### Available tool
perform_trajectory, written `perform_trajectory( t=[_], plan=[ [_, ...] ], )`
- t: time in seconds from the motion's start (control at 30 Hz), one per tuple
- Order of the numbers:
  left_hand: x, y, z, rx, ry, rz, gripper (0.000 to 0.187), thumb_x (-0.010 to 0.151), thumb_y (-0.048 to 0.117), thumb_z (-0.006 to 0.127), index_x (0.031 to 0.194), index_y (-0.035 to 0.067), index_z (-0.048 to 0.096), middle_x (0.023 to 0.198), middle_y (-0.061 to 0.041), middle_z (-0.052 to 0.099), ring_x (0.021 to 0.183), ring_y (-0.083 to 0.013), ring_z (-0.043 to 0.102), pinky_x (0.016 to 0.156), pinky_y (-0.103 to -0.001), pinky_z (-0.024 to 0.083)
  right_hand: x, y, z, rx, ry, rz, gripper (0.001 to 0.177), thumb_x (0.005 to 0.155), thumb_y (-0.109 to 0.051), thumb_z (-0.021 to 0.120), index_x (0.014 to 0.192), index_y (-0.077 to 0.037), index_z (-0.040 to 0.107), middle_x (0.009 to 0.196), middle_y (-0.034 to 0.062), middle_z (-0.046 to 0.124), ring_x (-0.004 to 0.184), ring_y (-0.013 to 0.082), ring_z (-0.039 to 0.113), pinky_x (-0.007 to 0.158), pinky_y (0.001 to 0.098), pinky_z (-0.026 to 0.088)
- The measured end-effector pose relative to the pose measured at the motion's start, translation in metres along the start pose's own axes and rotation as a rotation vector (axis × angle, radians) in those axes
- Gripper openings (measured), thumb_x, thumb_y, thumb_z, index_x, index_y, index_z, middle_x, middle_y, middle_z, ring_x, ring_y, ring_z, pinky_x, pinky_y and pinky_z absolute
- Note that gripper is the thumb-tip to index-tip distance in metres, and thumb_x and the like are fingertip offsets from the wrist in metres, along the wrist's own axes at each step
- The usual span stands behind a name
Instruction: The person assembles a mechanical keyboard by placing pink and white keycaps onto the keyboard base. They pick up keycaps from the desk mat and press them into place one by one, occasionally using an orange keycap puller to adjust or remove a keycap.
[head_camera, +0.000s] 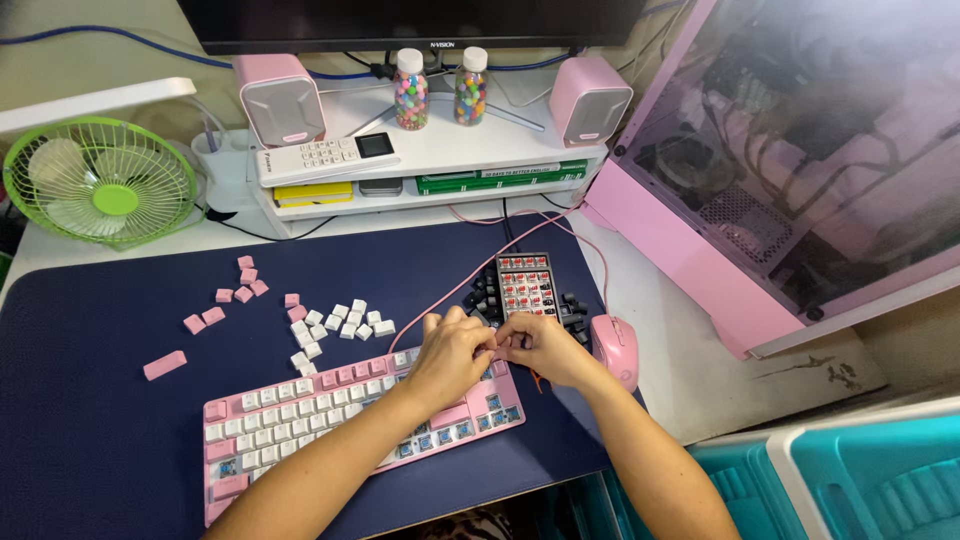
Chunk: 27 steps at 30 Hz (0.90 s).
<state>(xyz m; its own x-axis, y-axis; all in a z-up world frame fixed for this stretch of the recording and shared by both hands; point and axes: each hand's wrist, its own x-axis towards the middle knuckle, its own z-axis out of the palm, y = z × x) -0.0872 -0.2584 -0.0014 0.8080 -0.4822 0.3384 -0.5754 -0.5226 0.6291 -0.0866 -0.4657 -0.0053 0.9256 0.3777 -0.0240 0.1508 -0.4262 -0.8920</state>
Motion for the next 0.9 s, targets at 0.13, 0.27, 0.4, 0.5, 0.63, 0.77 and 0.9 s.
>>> perform_trajectory(
  t=[0.13, 0.27, 0.4, 0.5, 0.63, 0.77, 0.9],
  plan=[
    [0.000, -0.002, 0.003, 0.066, 0.026, 0.089, 0.004, 0.076, 0.012, 0.078, 0.077, 0.009, 0.075, 0.086, -0.001, 0.068, 0.093, -0.0220, 0.056, 0.084, -0.043, 0.033, 0.001, 0.001, 0.002, -0.041, 0.021, 0.010, 0.011, 0.081, 0.004, 0.073, 0.090, -0.002, 0.073, 0.070, -0.0025, 0.063, 0.064, 0.0033, 0.054, 0.057, 0.0230, 0.046],
    [0.000, -0.003, 0.002, 0.086, -0.011, 0.091, 0.004, 0.075, 0.012, 0.078, 0.076, 0.008, 0.075, 0.089, -0.001, 0.065, 0.095, -0.0226, 0.055, 0.084, -0.045, 0.033, 0.001, 0.003, 0.006, -0.024, 0.033, 0.035, 0.009, 0.080, 0.004, 0.073, 0.086, -0.001, 0.070, 0.066, -0.0019, 0.061, 0.061, 0.0036, 0.054, 0.054, 0.0241, 0.044],
    [0.002, -0.001, -0.001, 0.096, -0.052, 0.086, 0.005, 0.076, 0.012, 0.077, 0.078, 0.008, 0.076, 0.092, -0.002, 0.064, 0.097, -0.0229, 0.054, 0.085, -0.045, 0.033, 0.002, 0.003, 0.008, -0.056, 0.055, 0.098, 0.008, 0.081, 0.001, 0.076, 0.081, 0.000, 0.068, 0.062, -0.0003, 0.060, 0.057, 0.0054, 0.054, 0.052, 0.0263, 0.043],
    [0.003, 0.000, -0.005, 0.085, -0.073, 0.103, 0.006, 0.076, 0.012, 0.075, 0.078, 0.007, 0.076, 0.093, -0.004, 0.063, 0.098, -0.0235, 0.053, 0.087, -0.046, 0.032, 0.005, 0.003, 0.007, -0.113, 0.040, 0.082, 0.009, 0.078, 0.001, 0.077, 0.081, -0.001, 0.069, 0.062, -0.0001, 0.061, 0.059, 0.0062, 0.055, 0.054, 0.0266, 0.045],
    [0.007, -0.002, -0.010, 0.106, -0.155, 0.084, 0.010, 0.077, 0.009, 0.069, 0.081, 0.008, 0.078, 0.094, -0.004, 0.063, 0.099, -0.0239, 0.052, 0.088, -0.047, 0.031, 0.006, 0.002, 0.006, -0.092, 0.028, 0.089, 0.009, 0.078, 0.001, 0.077, 0.081, -0.001, 0.069, 0.065, -0.0010, 0.061, 0.061, 0.0058, 0.055, 0.056, 0.0265, 0.046],
    [0.008, -0.008, -0.014, 0.054, -0.120, 0.072, 0.017, 0.079, 0.005, 0.064, 0.086, 0.010, 0.079, 0.098, -0.003, 0.065, 0.102, -0.0236, 0.052, 0.087, -0.046, 0.031, 0.005, -0.004, 0.006, -0.105, 0.029, 0.090, 0.010, 0.080, -0.001, 0.078, 0.083, -0.002, 0.068, 0.065, -0.0011, 0.059, 0.062, 0.0056, 0.054, 0.057, 0.0261, 0.046],
    [0.007, -0.013, -0.029, 0.014, -0.035, 0.017, 0.017, 0.086, 0.005, 0.062, 0.089, 0.011, 0.078, 0.097, -0.001, 0.067, 0.100, -0.0215, 0.054, 0.090, -0.042, 0.033, 0.001, -0.012, 0.005, -0.099, 0.064, 0.072, 0.009, 0.080, 0.000, 0.077, 0.086, -0.002, 0.070, 0.066, -0.0002, 0.060, 0.062, 0.0061, 0.054, 0.057, 0.0269, 0.046]
  ],
)
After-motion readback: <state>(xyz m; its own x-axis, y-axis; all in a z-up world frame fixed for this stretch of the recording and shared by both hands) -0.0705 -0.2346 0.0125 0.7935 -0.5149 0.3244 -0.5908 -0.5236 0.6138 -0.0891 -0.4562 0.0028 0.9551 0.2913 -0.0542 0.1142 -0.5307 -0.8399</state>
